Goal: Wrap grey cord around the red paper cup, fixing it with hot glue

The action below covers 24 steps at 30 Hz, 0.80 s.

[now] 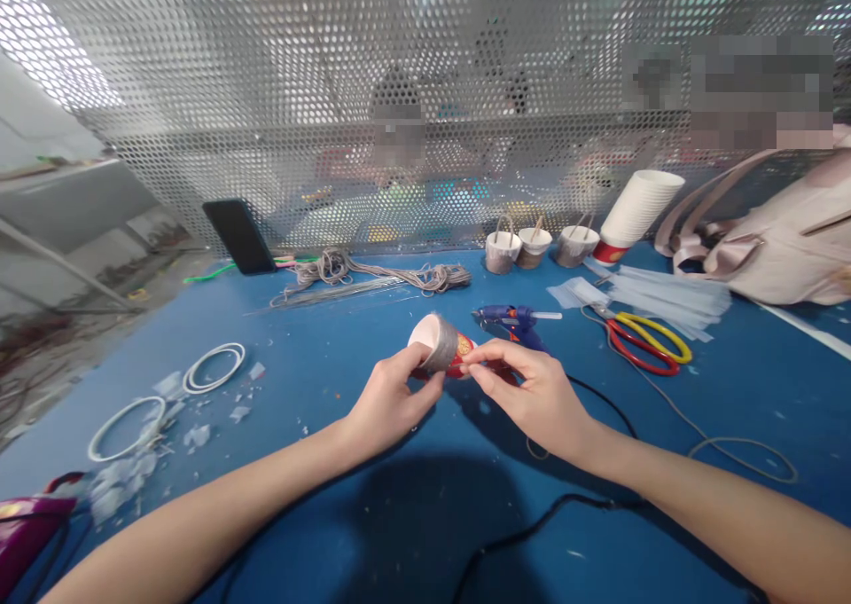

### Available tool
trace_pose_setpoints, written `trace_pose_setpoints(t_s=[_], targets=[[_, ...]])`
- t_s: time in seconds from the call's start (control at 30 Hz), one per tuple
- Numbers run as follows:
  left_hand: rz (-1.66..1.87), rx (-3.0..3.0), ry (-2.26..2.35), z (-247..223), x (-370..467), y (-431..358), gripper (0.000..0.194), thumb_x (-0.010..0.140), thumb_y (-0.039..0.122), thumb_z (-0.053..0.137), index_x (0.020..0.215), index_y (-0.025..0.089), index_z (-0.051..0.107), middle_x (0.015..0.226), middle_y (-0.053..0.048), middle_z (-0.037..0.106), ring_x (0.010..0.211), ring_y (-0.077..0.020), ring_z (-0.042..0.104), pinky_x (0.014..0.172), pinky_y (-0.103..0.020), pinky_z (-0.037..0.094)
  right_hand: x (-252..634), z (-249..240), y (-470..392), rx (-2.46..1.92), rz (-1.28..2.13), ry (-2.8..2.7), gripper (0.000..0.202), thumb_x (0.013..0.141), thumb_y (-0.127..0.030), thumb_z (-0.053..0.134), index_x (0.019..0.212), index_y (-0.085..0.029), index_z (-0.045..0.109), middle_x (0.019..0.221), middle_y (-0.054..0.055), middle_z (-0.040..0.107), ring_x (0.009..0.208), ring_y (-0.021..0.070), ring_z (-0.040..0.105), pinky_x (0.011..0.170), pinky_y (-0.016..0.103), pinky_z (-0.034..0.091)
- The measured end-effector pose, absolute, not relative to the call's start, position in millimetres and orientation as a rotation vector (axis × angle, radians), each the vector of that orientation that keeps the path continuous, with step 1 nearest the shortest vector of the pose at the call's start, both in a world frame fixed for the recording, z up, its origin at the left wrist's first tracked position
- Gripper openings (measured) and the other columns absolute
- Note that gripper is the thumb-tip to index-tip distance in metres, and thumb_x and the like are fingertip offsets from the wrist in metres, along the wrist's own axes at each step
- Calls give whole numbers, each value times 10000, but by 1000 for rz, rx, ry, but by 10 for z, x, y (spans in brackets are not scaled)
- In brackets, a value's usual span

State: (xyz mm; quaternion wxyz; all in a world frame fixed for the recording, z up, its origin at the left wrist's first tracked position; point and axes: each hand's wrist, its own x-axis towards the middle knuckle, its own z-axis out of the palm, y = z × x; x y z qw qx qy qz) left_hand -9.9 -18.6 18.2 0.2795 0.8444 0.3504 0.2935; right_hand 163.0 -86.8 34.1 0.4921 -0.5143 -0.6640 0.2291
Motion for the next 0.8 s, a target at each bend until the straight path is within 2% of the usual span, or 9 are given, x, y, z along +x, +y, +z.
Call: trace_pose_setpoints(t_s=[0.1,0.23,0.33,0.43,0.53,0.6,0.7,0.73,0.8], targets=[[788,2227,953,162,-94,-162,109,801,208,486,816,144,575,699,-4,609,616,-114,521,591,-222,413,1645,394,-910,-1190,464,-1670,130,850,-156,510,871,-197,632,804,16,687,657,120,619,578,231,508],[829,2198,969,142,-87,-122,106,783,203,506,825,139,580,747,-29,630,671,-132,556,632,-235,434,1695,433,-1003,-1010,297,-1933,198,870,-118,461,984,-198,602,860,50,677,766,147,633,673,275,521],[851,2210,1010,134,-82,-105,91,768,212,524,785,142,580,708,-17,617,640,-128,544,612,-230,428,1750,477,-1140,-935,171,-2211,249,859,-107,472,1069,-195,573,865,61,688,755,162,639,659,296,521],[890,2223,1038,126,-79,-92,93,767,213,520,714,148,561,644,6,577,589,-113,502,565,-217,403,1850,507,-1333,-944,3,-2456,260,833,-211,561,1090,-182,588,905,89,708,725,201,657,646,343,530],[925,2212,1023,123,-78,-81,95,762,196,516,686,147,546,628,11,555,576,-106,481,545,-210,387,2053,460,-1486,-1006,-180,-2463,421,791,-357,627,1163,-166,580,1020,127,700,874,275,666,802,413,519],[930,2196,1013,124,-75,-77,97,762,193,509,683,148,543,624,12,548,573,-103,474,543,-209,381,2237,380,-1502,-1102,-261,-2290,431,817,-346,590,1209,-172,550,1035,130,695,912,275,661,822,411,509],[921,2177,995,127,-66,-79,97,756,198,506,674,153,530,601,23,530,556,-96,453,536,-205,364,2493,232,-1364,-1391,-274,-1912,215,861,-246,521,1053,-218,612,883,79,717,787,228,682,741,370,526],[919,2175,988,127,-62,-81,102,751,198,507,658,156,518,584,30,514,542,-91,438,525,-202,352,2553,185,-1284,-1505,-228,-1809,173,867,-267,513,988,-215,625,858,76,713,769,228,682,729,373,530],[909,2172,973,123,-53,-85,115,743,195,505,633,160,491,556,44,481,518,-82,406,503,-195,327,2624,103,-1103,-1707,-22,-1669,212,851,-365,525,936,-200,627,862,83,707,741,231,681,688,378,544]])
